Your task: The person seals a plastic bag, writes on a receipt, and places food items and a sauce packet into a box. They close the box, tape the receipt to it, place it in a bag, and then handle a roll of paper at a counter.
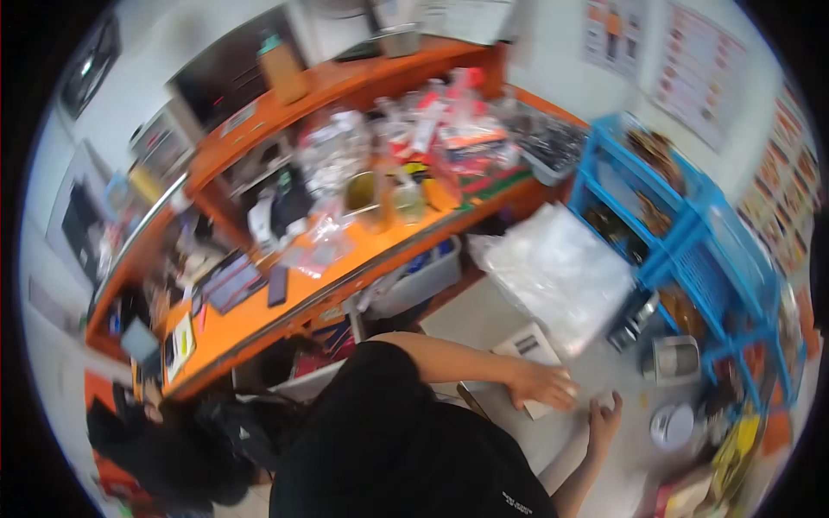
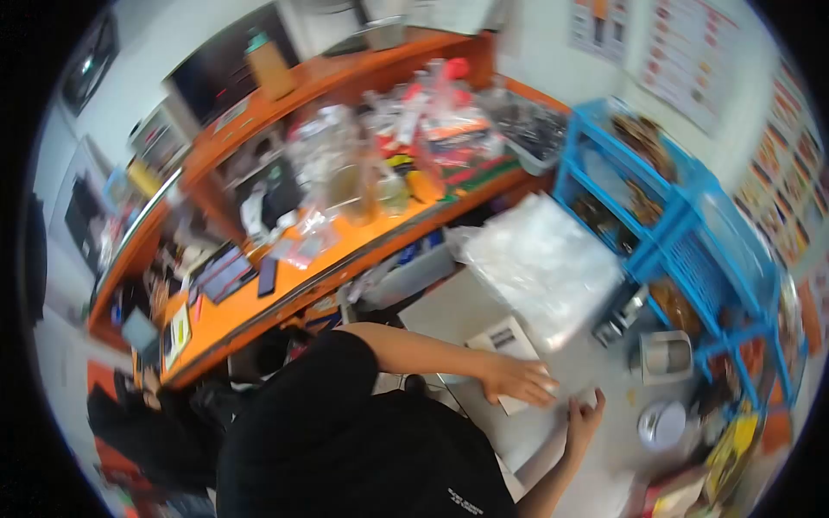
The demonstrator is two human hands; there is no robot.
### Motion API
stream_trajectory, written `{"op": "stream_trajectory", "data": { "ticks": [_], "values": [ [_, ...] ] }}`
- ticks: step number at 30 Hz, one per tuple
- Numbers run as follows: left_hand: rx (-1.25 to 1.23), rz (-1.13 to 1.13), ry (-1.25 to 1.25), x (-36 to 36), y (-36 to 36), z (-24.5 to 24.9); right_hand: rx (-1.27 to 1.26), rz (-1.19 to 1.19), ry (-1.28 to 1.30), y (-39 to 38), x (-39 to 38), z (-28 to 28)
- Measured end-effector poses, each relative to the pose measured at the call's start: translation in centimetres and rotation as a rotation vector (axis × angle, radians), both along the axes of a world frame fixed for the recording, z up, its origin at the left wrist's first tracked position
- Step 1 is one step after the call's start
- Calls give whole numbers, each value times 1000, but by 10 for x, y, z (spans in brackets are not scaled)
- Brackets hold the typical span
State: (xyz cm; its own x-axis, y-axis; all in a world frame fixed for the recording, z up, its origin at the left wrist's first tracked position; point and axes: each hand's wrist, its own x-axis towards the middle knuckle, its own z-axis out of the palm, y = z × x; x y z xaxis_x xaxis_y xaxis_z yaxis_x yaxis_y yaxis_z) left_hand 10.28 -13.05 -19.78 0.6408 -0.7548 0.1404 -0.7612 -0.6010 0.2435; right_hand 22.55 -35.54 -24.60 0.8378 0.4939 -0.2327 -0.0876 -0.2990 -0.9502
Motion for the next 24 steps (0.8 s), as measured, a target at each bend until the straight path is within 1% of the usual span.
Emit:
{"op": "stream_trajectory", "data": {
  "ticks": [1, 3, 4, 6, 7, 9, 10, 11, 12, 13, 14, 15, 16, 17, 18, 19, 21, 22, 23, 24],
  "values": [
    [5, 74, -18, -2, 1, -1, 10, 0, -3, 3, 0, 0],
    [-115, 6, -105, -10, 3, 4, 6, -38, -39, 15, -14, 19],
    [-119, 60, -121, -19, 12, 0, 0, 17, -52, 20, -17, 24],
    [-358, 120, -383, -42, 32, -14, 35, -32, -110, 29, -25, 34],
    [-447, 388, -393, -66, 45, -20, 28, 6, -123, 36, -30, 41],
    [-507, 779, -630, -133, 90, -25, 45, -3, -118, 54, -39, 55],
    [-566, 1101, -677, -173, 112, -32, 47, 24, -129, 64, -42, 60],
    [-354, 1510, -735, -224, 130, -12, 51, 69, -157, 74, -45, 63],
    [-247, 1683, -948, -273, 146, -22, 56, 112, -183, 84, -49, 66],
    [-347, 2044, -998, -320, 168, -41, 55, 132, -191, 97, -51, 64],
    [-198, 2245, -956, -370, 173, -30, 87, 179, -189, 111, -53, 62],
    [-253, 2464, -1187, -411, 196, -53, 120, 225, -184, 124, -58, 59],
    [-445, 2628, -1241, -449, 206, -54, 119, 241, -189, 136, -68, 62],
    [-382, 2718, -1407, -486, 223, -67, 107, 304, -226, 152, -83, 68],
    [-374, 2754, -1467, -520, 233, -73, 96, 364, -263, 167, -99, 72],
    [-374, 2763, -1476, -547, 242, -76, 97, 375, -268, 181, -114, 75],
    [-654, 2728, -1574, -585, 255, -75, 189, 477, -184, 205, -144, 75],
    [-654, 2735, -1578, -596, 261, -78, 258, 499, -102, 214, -159, 75],
    [-668, 2766, -1519, -606, 265, -77, 256, 505, -103, 224, -171, 77],
    [-683, 2797, -1457, -614, 268, -78, 199, 499, -120, 232, -181, 78]
  ]
}}
